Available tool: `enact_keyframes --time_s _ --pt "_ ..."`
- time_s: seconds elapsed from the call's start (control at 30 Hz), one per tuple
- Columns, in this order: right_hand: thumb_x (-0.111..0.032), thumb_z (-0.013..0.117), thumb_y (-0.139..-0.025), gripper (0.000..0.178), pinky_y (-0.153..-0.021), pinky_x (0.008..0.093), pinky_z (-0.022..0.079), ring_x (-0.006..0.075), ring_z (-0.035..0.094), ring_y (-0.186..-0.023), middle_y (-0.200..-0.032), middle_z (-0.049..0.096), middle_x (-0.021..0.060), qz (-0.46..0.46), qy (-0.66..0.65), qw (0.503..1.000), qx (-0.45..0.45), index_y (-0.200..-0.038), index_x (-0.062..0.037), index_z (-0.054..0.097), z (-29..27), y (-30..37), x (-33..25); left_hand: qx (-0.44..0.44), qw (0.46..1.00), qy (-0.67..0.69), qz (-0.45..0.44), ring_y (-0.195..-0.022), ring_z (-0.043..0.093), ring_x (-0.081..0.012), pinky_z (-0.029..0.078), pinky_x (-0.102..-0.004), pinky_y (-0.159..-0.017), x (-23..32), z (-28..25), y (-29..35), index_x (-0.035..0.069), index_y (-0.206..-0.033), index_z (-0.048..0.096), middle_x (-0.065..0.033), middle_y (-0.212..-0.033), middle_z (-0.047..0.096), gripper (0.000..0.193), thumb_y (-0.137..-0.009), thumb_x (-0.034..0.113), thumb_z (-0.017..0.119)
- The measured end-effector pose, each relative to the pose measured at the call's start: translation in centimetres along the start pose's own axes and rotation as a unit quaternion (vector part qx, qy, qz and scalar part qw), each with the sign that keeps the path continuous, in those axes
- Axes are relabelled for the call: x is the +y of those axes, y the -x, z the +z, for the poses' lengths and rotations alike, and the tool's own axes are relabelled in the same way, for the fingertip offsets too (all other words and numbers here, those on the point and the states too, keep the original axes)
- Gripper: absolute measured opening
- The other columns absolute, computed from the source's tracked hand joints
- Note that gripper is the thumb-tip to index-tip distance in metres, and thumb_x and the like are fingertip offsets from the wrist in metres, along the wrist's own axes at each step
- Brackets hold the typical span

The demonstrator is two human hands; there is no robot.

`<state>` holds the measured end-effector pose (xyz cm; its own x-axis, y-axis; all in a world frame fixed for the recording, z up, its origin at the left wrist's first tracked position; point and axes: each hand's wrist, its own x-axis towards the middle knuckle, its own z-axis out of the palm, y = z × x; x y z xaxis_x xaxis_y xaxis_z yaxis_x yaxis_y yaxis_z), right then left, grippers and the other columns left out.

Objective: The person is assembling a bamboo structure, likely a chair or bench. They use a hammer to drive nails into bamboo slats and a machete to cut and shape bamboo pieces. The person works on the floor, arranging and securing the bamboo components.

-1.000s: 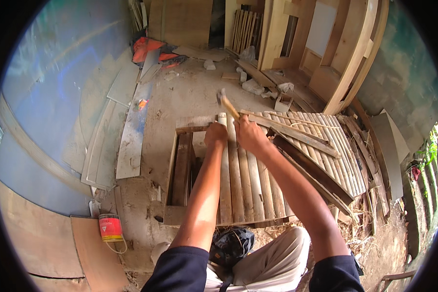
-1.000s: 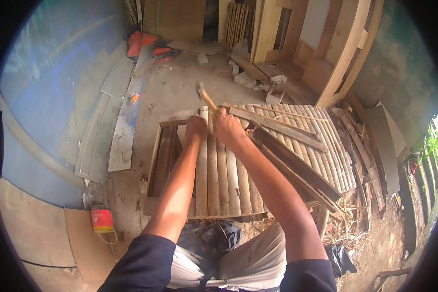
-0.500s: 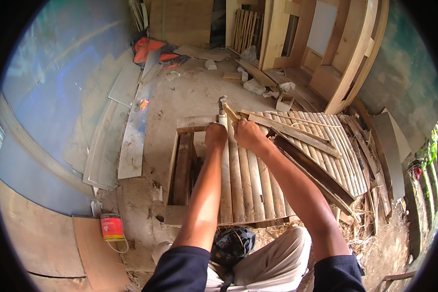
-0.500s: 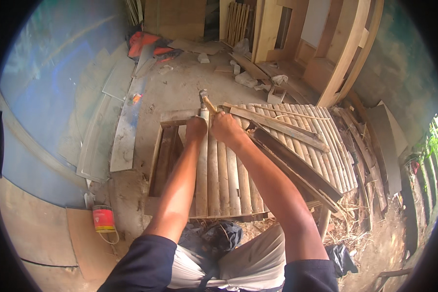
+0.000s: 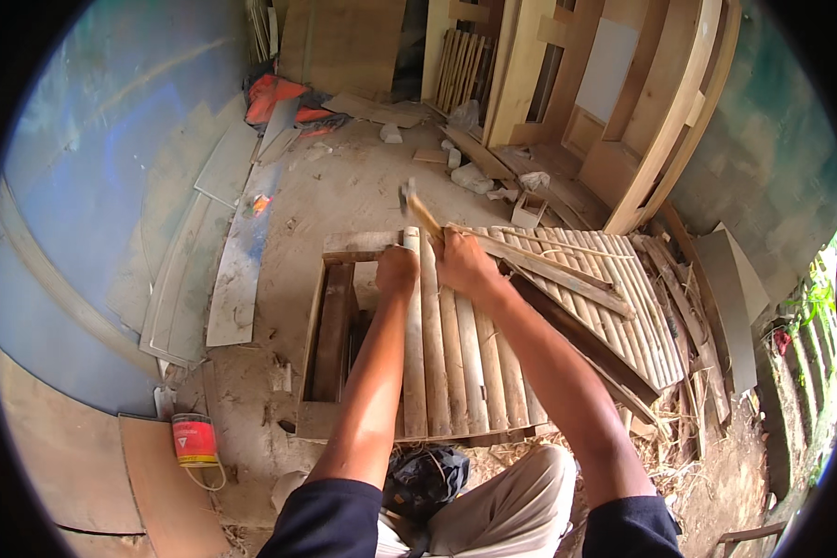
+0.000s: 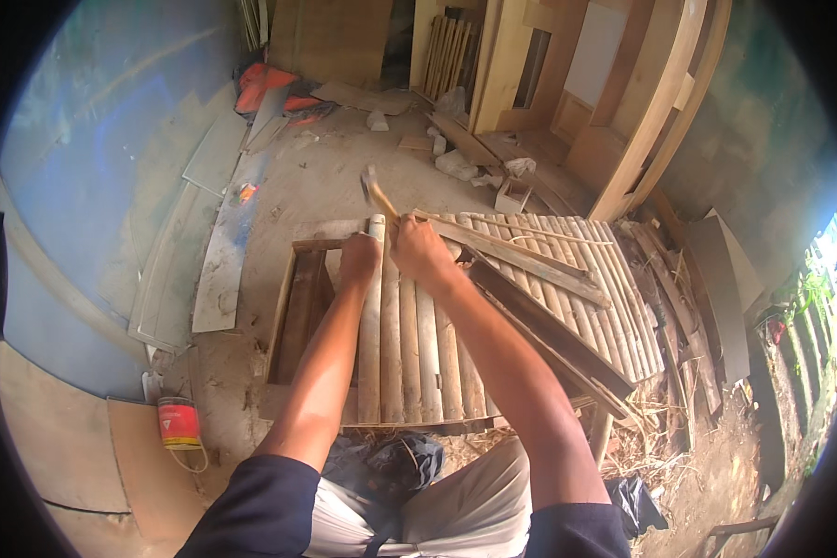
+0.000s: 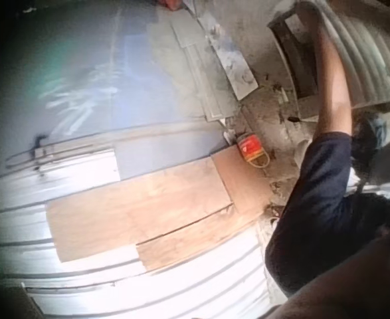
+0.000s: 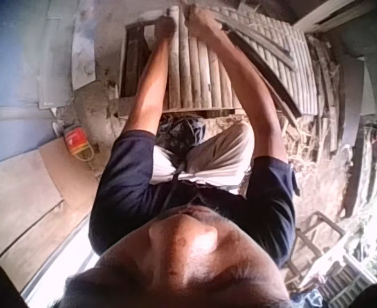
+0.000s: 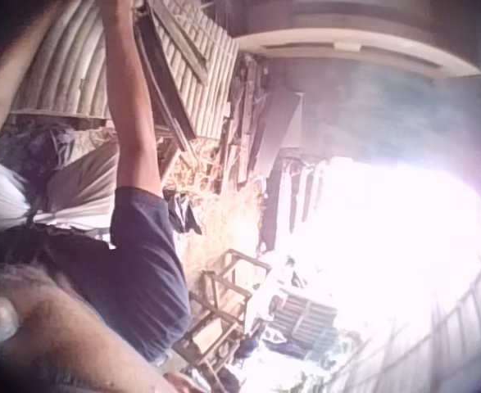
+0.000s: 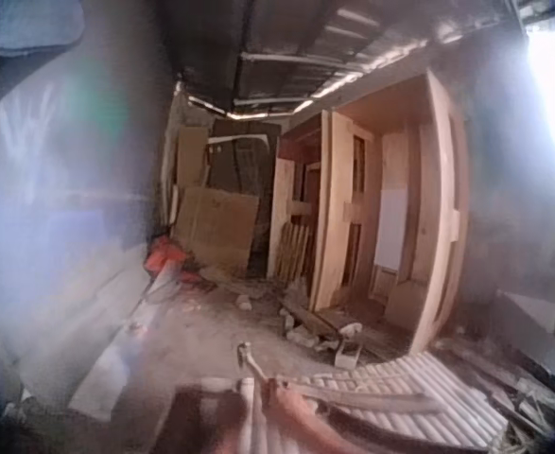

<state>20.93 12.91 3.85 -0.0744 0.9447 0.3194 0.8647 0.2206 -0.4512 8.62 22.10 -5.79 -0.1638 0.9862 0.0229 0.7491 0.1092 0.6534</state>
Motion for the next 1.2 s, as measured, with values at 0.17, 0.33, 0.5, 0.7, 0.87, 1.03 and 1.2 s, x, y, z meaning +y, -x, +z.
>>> enact_keyframes --time_s 0.17,0.33,0.5,0.7,0.87,1.03,1.2 --pt "-0.024 0.046 -0.1 0.033 -0.075 0.0552 0.055 0.0518 0.066 -0.084 -0.083 0.065 0.0348 0.021 0.045 0.998 -0.035 -0.107 0.0072 0.052 -0.5 0.3 -0.6 -0.006 0.997 0.066 -0.027 -0.106 0.066 -0.0427 0.053 -0.0494 -0.092 -0.3 -0.2 0.4 -0.001 -0.107 0.071 -0.0247 -0.111 0.069 0.041 -0.096 0.029 0.045" --pt "-0.025 0.047 -0.1 0.034 -0.071 0.058 0.054 0.05 0.066 -0.079 -0.083 0.064 0.0354 0.021 0.093 0.992 -0.08 -0.102 0.0077 0.054 -0.5 0.4 -0.8 0.002 0.997 0.075 -0.02 -0.108 0.065 -0.0424 0.051 -0.0503 -0.094 0.4 -1.1 1.5 -0.002 -0.109 0.07 -0.0256 -0.113 0.068 0.039 -0.095 0.026 0.047" --pt "-0.029 0.044 -0.102 0.036 -0.073 0.0553 0.055 0.0486 0.067 -0.08 -0.086 0.066 0.0324 0.069 0.008 0.998 -0.01 -0.109 0.0058 0.05 0.0 0.7 -0.1 -0.014 0.999 0.052 -0.001 -0.106 0.066 -0.0424 0.051 -0.0502 -0.092 0.6 -1.4 1.1 -0.003 -0.107 0.071 -0.0282 -0.11 0.068 0.041 -0.097 0.027 0.045" --pt "-0.016 0.049 -0.094 0.029 -0.073 0.0472 0.057 0.0378 0.071 -0.08 -0.088 0.068 0.0282 -0.043 0.25 0.952 -0.17 -0.099 0.0066 0.065 -1.0 -0.2 -1.5 -0.001 0.996 0.081 -0.02 -0.102 0.068 -0.0422 0.054 -0.0491 -0.09 0.6 -1.5 1.7 0.0 -0.104 0.073 -0.026 -0.107 0.07 0.046 -0.1 0.029 0.038" --pt "-0.035 0.054 -0.101 0.04 -0.051 0.0399 0.051 0.026 0.064 -0.058 -0.07 0.064 0.0149 0.119 -0.095 0.987 -0.046 -0.099 0.0044 0.063 -5.2 3.2 -4.0 0.001 1.0 -0.006 -0.004 -0.101 0.068 -0.0416 0.054 -0.0483 -0.091 2.6 -3.9 4.6 0.0 -0.1 0.073 -0.025 -0.106 0.07 0.052 -0.101 0.034 0.035" --pt "-0.026 0.059 -0.099 0.031 -0.042 0.0272 0.039 0.007 0.048 -0.05 -0.068 0.051 -0.0014 0.118 -0.451 0.883 -0.047 -0.113 0.0018 0.056 -8.2 17.1 -4.6 -0.028 0.988 -0.126 0.089 -0.098 0.07 -0.0405 0.056 -0.0469 -0.088 1.5 -5.9 10.5 -0.002 -0.104 0.07 -0.0248 -0.101 0.071 0.052 -0.101 0.034 0.033" --pt "-0.025 0.048 -0.106 0.038 -0.035 0.0237 0.036 0.0081 0.041 -0.042 -0.079 0.051 0.0042 0.187 -0.624 0.759 0.008 -0.137 -0.0066 0.038 -7.8 31.3 -6.9 -0.108 0.992 -0.026 0.053 -0.139 0.034 -0.0473 0.028 -0.0573 -0.114 -0.9 -5.9 16.3 -0.006 -0.147 0.028 -0.0339 -0.151 0.03 0.069 -0.103 0.047 0.028"
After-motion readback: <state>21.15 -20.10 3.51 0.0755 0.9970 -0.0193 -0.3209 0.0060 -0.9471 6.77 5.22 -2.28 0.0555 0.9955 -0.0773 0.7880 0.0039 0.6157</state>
